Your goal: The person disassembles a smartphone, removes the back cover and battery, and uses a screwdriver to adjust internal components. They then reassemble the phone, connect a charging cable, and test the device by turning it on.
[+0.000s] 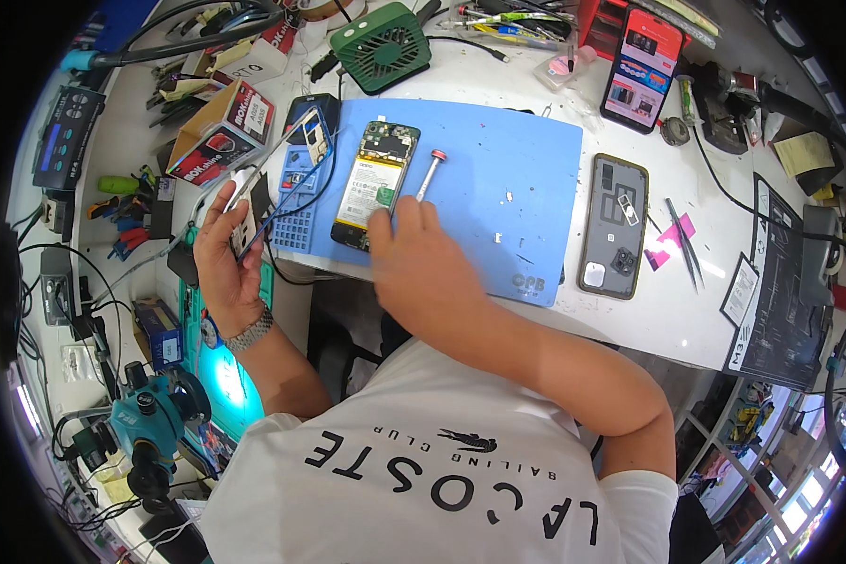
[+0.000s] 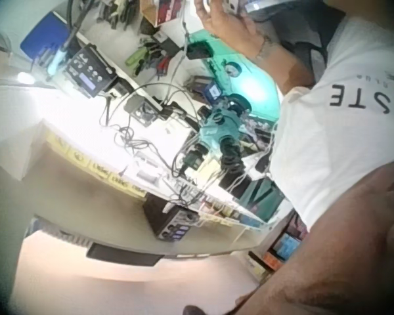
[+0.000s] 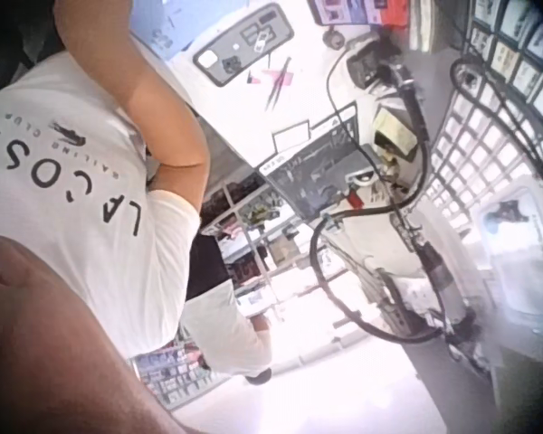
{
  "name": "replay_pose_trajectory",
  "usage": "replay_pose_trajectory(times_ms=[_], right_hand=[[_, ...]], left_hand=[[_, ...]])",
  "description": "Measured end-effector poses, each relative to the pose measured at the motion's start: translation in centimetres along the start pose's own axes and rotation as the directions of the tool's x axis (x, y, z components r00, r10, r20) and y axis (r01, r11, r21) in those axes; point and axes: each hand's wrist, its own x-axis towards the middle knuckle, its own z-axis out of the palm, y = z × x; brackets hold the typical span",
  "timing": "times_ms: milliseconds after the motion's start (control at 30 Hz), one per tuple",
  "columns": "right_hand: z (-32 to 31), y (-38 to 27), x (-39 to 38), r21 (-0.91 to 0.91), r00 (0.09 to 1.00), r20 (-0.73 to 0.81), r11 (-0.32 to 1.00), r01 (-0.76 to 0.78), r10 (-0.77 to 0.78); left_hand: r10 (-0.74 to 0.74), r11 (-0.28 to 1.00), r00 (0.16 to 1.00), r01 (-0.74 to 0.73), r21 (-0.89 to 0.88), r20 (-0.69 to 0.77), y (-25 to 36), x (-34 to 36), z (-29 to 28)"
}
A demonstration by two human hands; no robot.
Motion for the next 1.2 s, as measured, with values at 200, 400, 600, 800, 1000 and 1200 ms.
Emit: replay_pose_trajectory(times_ms=[200, 400, 600, 800, 1000, 1200], right_hand=[[4.8, -2.2, 5.2, -0.39, 0.995, -0.064, 0.916, -0.09, 0.071], [5.7, -3.2, 6.6, -0.484, 0.976, 0.004, 0.854, -0.19, 0.219], [4.2, -3.8, 7.5, -0.489, 0.949, 0.201, 0.864, -0.117, 0.243], [0.0, -4.1, 6.5, -0.024, 0.931, 0.093, 0.935, -0.353, 0.354], [-4.3, 1.2, 5.3, 0.405, 0.744, 0.24, 0.632, -0.66, 0.624], [-7.2, 4.2, 2.1, 0.866, 0.688, 0.18, 0.218, -0.449, 0.703]], left_hand=[[0.02, 1.0, 0.993, -0.022, -0.014, -0.118, 0.1, -0.5, -0.9], [0.01, 0.999, 1.0, -0.011, -0.03, -0.019, -0.4, 0.4, -2.7], [-0.008, 0.999, 0.998, 0.005, -0.051, -0.055, -0.5, 0.5, -2.1], [-0.011, 0.997, 0.999, 0.015, -0.077, 0.053, -0.6, 0.6, -2.6], [-0.03, 0.995, 0.997, 0.037, -0.094, 0.077, -1.2, 0.1, -0.6], [-0.082, 0.995, 0.971, 0.093, -0.038, 0.224, -2.9, -0.9, 1.8]])
